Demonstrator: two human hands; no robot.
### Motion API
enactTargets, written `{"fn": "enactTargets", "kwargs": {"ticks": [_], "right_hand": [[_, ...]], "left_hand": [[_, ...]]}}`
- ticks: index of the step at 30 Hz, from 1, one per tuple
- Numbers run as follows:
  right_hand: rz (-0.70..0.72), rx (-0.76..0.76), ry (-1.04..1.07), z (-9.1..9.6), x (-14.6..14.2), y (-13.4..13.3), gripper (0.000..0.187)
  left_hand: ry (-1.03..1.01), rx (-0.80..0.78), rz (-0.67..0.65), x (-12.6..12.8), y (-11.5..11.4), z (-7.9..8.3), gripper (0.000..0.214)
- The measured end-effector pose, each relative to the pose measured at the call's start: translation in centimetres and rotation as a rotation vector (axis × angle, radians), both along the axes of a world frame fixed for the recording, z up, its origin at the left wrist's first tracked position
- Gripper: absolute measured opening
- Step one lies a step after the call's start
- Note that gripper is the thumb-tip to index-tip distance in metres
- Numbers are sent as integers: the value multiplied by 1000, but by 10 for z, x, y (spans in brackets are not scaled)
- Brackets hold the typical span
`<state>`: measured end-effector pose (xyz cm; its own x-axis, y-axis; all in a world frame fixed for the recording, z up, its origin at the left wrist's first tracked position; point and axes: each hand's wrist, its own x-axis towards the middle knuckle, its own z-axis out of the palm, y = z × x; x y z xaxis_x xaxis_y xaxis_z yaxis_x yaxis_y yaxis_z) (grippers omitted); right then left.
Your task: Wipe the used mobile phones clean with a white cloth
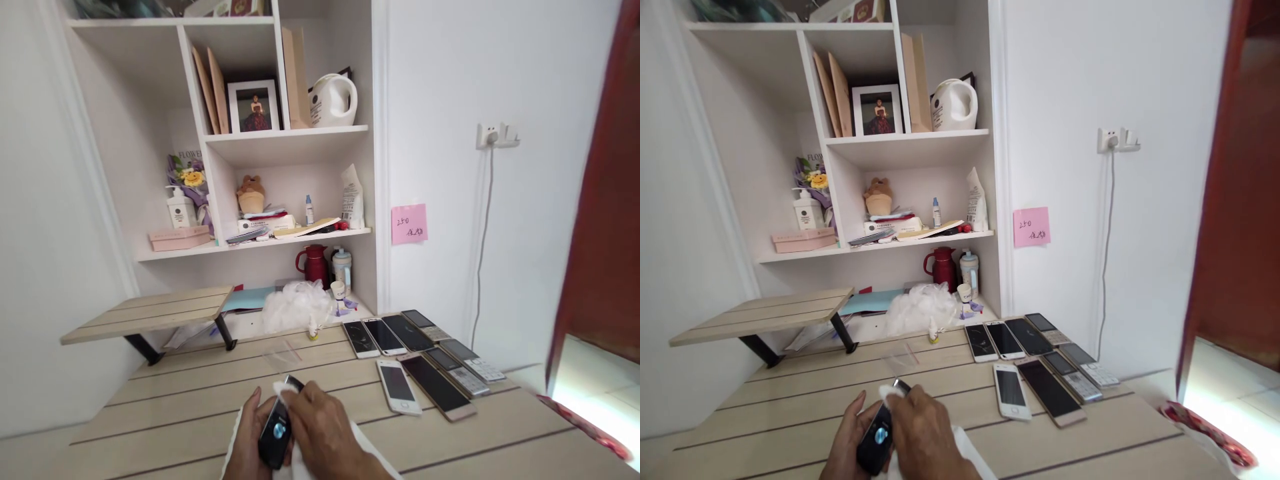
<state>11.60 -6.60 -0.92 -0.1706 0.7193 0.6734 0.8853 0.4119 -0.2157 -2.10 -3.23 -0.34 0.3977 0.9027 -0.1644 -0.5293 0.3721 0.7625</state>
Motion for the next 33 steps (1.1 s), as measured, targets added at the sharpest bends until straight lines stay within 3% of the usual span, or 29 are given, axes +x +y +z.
{"fn": "enactTargets", "kwargs": {"ticks": [3,8,14,19,25,30,33], "right_hand": [[-96,-1,82,3,4,0,40],[76,27,-79,2,-4,-2,56],[-113,51,-4,5,2,-2,48],[33,45,-118,-1,0,1,45],[-124,60,-16,-2,8,7,42],[29,89,-155,-8,-1,7,43],[-59,67,-79,-4,5,7,46]], "left_hand": [[40,35,-50,-1,0,-2,47],[22,-125,164,-2,2,-5,27],[57,-5,-69,0,2,-6,45],[26,-121,72,-3,1,1,27],[97,-23,-71,-3,3,-4,44],[2,-111,115,-7,-1,2,27],[47,-69,-2,-5,-3,6,33]]}}
